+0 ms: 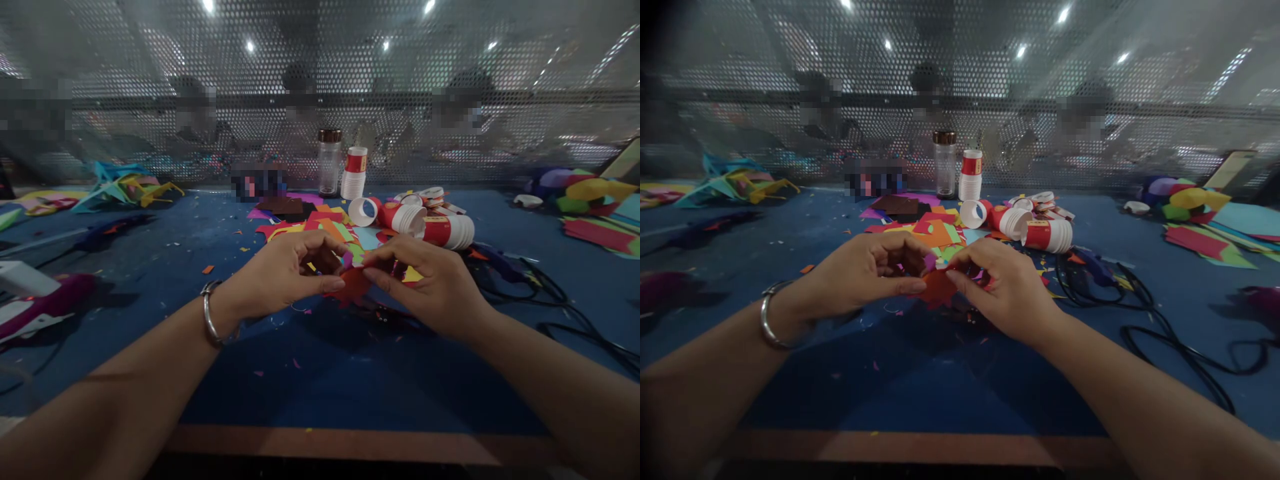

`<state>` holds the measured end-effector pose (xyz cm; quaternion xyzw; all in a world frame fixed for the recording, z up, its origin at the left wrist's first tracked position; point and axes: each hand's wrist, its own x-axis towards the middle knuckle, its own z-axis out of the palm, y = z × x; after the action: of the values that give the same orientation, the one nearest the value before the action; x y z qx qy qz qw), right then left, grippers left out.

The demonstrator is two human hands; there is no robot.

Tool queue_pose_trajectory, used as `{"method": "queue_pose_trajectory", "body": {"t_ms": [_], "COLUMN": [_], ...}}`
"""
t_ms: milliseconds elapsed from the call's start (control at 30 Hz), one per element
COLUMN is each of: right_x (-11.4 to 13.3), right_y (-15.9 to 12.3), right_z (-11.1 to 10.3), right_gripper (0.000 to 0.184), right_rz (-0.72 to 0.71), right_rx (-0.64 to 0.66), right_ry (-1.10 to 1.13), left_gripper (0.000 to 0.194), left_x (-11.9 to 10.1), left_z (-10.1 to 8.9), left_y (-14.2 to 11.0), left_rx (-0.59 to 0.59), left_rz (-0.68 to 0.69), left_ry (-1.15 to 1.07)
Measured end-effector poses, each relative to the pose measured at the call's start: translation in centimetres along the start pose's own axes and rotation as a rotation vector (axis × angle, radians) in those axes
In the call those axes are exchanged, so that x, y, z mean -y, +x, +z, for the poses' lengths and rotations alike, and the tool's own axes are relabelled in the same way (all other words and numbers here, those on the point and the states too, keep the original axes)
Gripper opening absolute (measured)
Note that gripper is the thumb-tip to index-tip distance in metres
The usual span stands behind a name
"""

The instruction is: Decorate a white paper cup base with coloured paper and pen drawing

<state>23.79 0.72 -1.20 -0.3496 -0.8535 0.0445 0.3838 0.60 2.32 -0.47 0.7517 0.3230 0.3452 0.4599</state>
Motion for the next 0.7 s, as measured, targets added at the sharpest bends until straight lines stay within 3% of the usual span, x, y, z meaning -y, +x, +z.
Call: {"method": "queue_pose_trajectory", "body": {"t_ms": [467, 700], "right_x": [0.00, 0.18], "right_y": [0.05, 0.07], "right_z": [0.04, -0.32], "right_gripper": [0.011, 0.012], "right_rz": [0.031, 0.093], "right_rx": [0.029, -0.092], "right_ry": [0.029, -0.005], "left_gripper": [0.028, 0.020], "left_x": [0.01, 0.01], "left_z": [-0.11, 0.17], "left_y": [0.23, 0.09], "left_rx": [-0.003, -0.154], "left_rz": [-0.048, 0.117], "left_ry": [-0.009, 0.174]}}
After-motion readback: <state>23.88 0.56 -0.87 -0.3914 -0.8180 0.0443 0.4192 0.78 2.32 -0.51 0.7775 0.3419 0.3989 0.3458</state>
